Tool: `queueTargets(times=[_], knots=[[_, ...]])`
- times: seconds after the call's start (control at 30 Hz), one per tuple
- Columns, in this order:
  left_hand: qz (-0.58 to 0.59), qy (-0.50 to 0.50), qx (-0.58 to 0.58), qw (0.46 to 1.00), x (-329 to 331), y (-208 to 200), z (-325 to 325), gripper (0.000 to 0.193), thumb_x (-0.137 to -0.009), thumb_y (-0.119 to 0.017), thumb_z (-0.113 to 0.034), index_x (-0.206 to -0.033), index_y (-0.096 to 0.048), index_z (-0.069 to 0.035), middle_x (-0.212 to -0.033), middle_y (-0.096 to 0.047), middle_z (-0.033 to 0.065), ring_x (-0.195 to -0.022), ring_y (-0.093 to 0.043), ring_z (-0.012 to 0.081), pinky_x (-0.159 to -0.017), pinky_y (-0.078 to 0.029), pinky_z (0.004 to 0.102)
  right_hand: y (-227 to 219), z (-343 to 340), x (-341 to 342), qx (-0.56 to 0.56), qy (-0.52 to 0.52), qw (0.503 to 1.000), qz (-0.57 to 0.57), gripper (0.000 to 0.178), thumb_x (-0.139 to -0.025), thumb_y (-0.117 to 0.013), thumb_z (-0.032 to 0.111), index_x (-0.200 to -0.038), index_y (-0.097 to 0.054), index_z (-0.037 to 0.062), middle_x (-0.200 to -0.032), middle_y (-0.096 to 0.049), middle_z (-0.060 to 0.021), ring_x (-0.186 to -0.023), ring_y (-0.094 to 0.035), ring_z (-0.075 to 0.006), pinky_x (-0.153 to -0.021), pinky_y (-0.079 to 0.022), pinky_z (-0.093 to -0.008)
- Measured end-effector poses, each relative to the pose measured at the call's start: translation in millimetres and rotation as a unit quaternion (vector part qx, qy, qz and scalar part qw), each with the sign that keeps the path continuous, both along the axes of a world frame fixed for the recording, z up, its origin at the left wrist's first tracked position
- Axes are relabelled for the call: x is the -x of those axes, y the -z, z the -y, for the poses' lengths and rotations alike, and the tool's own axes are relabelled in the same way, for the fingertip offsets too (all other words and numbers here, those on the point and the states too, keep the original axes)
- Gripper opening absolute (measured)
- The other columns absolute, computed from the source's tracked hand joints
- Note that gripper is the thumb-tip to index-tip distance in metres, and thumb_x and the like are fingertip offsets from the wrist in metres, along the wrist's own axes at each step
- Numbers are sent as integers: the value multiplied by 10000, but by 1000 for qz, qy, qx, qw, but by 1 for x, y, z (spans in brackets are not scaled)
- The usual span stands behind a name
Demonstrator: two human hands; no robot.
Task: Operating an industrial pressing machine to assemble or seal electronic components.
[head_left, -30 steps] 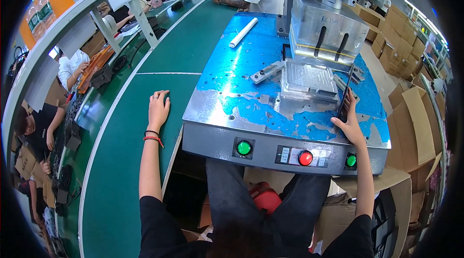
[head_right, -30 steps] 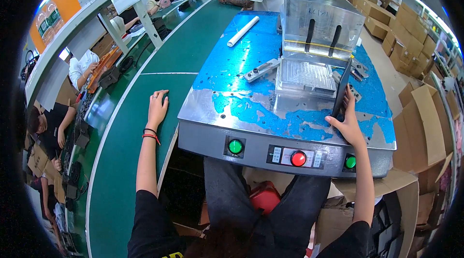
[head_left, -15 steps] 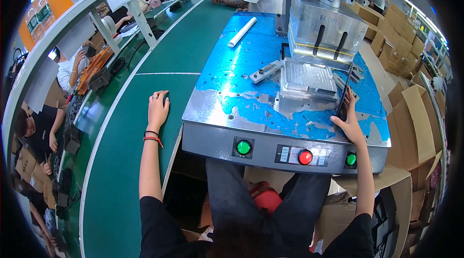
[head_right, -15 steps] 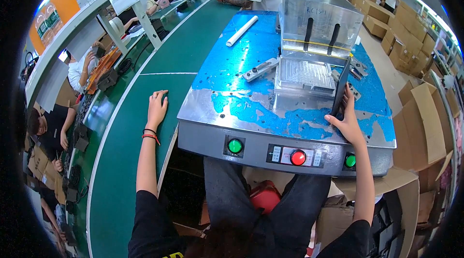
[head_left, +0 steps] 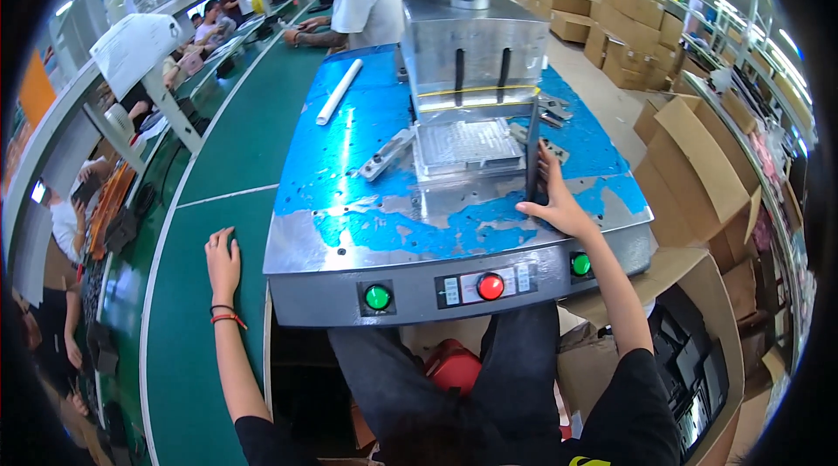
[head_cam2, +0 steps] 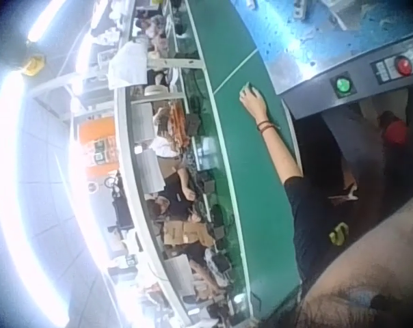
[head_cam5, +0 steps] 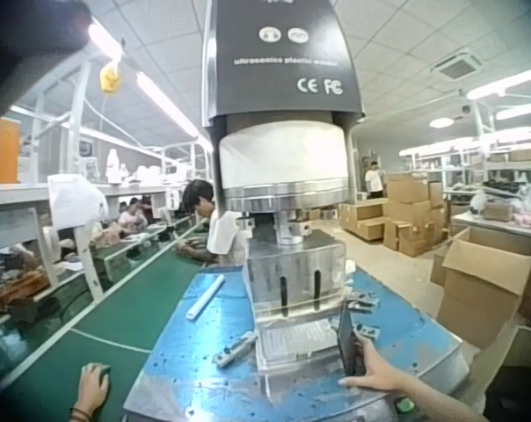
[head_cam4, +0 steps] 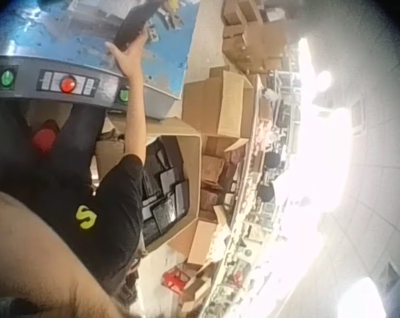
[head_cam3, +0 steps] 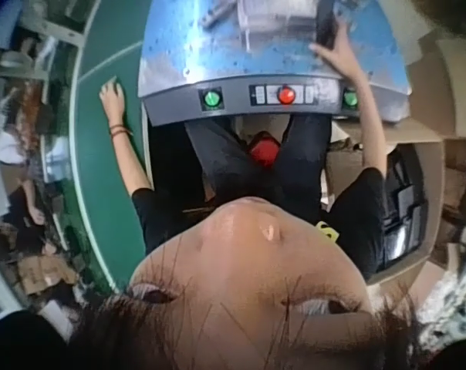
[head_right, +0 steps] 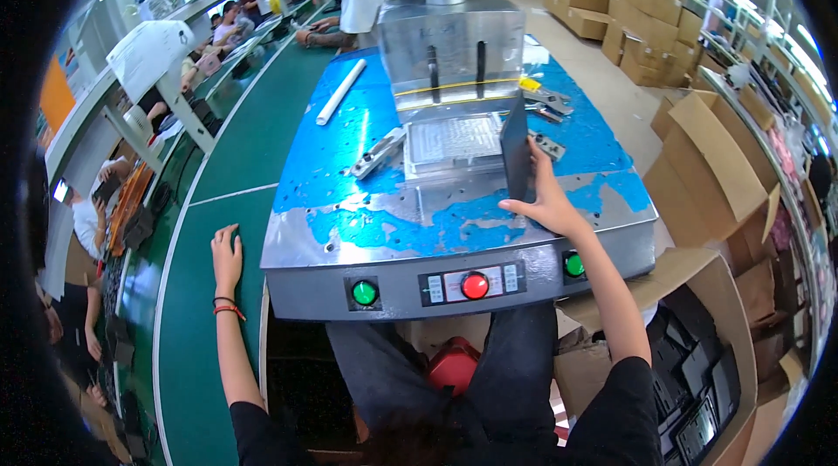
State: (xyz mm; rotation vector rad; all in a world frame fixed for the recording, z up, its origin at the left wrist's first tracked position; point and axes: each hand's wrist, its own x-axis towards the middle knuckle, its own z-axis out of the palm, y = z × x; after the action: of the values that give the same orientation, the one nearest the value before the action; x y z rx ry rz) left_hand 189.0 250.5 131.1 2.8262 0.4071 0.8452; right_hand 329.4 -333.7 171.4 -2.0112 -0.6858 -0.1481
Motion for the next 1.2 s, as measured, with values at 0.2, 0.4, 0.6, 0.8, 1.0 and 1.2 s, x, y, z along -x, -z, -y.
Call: queueTargets(times=[0.2,0.4,0.6,0.8,1.0,1.2], knots=[[-27,-13,14,999,-3,-6,9,253,-869,-492,-111,-1114,-546,-72,-1145,-490,118,-1085,-445,299,-925,-391,388,-2,2,3,5,1,1000,1,1097,-695,-764,315,-1407,26,47,-1395,-152,-216,-1316,-208,-326,-1080,-221,-426],[-4,0,-8,1000,-4,-2,5,262,-852,-508,-113,-1107,-554,-75,-1119,-517,121,-1042,-468,311,-900,-402,392,0,4,2,-11,3,1000,-6,1076,-687,-766,287,-1414,-7,60,-1399,-159,-208,-1308,-219,-321,-1070,-219,-416],[9,1,-15,1000,-2,2,0,262,-849,-512,-119,-1105,-553,-82,-1101,-515,119,-1022,-473,304,-901,-399,389,-3,-2,5,-21,-4,999,-29,1085,-683,-764,282,-1418,7,76,-1408,-165,-198,-1308,-220,-316,-1069,-224,-419],[-4,-2,-10,1000,-1,0,2,278,-856,-507,-108,-1131,-529,-73,-1122,-492,134,-1044,-452,317,-915,-385,389,-6,-3,6,-12,4,999,-35,1096,-674,-764,294,-1423,13,100,-1440,-104,-189,-1322,-198,-327,-1081,-210,-433],[37,-69,-34,996,-4,1,6,309,-846,-531,-135,-1152,-510,-96,-1167,-428,146,-1090,-400,320,-937,-350,416,-2,1,4,-8,1,1000,-21,1101,-671,-761,321,-1423,13,104,-1442,-97,-193,-1324,-196,-335,-1084,-206,-432],[15,-88,-52,995,-3,3,3,309,-840,-544,-157,-1143,-513,-103,-1155,-427,146,-1100,-388,317,-933,-323,430,-4,-3,4,0,11,999,-31,1095,-672,-753,339,-1423,7,105,-1441,-101,-193,-1323,-195,-338,-1085,-204,-432]])
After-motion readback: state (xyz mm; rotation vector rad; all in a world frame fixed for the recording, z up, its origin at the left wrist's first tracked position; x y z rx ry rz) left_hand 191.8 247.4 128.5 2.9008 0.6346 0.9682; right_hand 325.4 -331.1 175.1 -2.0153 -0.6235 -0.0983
